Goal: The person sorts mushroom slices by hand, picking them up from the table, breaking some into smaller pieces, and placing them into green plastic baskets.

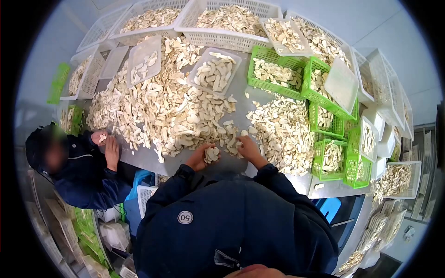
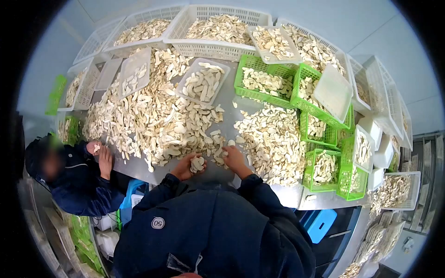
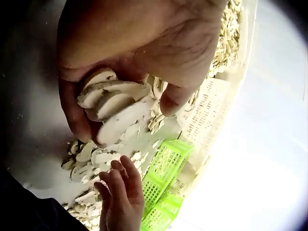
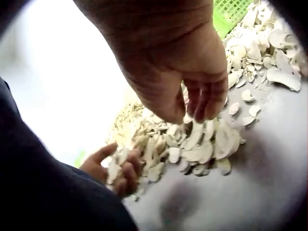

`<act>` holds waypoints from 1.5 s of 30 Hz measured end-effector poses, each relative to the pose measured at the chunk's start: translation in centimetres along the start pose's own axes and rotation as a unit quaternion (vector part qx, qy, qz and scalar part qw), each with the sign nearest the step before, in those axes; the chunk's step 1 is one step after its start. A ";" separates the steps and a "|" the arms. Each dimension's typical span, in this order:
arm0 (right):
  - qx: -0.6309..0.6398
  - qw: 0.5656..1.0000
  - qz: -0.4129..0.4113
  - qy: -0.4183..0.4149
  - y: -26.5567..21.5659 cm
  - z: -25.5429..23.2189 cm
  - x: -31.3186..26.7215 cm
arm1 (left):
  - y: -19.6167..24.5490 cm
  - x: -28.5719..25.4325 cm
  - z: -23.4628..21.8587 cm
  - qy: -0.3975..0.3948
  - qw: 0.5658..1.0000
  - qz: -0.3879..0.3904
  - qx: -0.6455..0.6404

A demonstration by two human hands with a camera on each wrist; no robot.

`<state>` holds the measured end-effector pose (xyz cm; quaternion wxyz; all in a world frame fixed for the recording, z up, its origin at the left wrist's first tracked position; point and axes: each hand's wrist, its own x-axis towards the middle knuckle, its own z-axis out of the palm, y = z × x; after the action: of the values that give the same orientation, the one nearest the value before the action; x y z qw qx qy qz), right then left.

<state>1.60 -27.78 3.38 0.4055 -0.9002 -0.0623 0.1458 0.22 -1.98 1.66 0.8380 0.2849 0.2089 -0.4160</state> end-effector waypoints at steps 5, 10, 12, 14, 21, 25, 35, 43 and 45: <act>-0.165 0.981 -0.063 0.082 3.7 1.1 1.5 | -0.4 0.3 -1.4 0.013 0.999 0.021 0.020; -0.171 0.983 -0.019 0.061 3.8 0.2 1.3 | -0.5 0.4 -2.2 0.002 1.000 0.019 0.024; -0.169 0.985 0.012 0.034 4.1 0.1 1.3 | -0.4 0.4 -2.2 -0.002 1.000 0.011 0.020; -0.062 0.997 0.046 0.004 4.2 0.3 0.7 | -0.3 0.4 -1.7 0.004 1.000 0.004 0.012; 0.324 0.918 0.116 -0.200 -2.3 -0.4 -1.2 | -0.4 0.8 -1.3 0.008 1.000 0.001 -0.006; 0.104 0.993 0.043 -0.036 0.7 2.1 0.2 | -0.2 0.7 -1.2 -0.002 1.000 -0.006 0.015; -0.209 0.976 -0.013 0.059 1.2 1.9 4.0 | -0.1 -0.1 -0.8 0.023 1.000 0.005 0.017; -0.181 0.980 -0.006 0.079 2.4 0.7 2.2 | -0.6 0.8 -1.5 0.019 1.000 0.000 -0.010; -0.133 0.987 0.015 0.085 1.5 0.6 1.6 | -0.5 1.0 -1.4 0.011 1.000 0.001 -0.006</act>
<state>2.97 -27.99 1.52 0.2837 -0.9561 -0.0334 0.0654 0.22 -1.86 -0.11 0.8378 0.2846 0.2203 -0.4105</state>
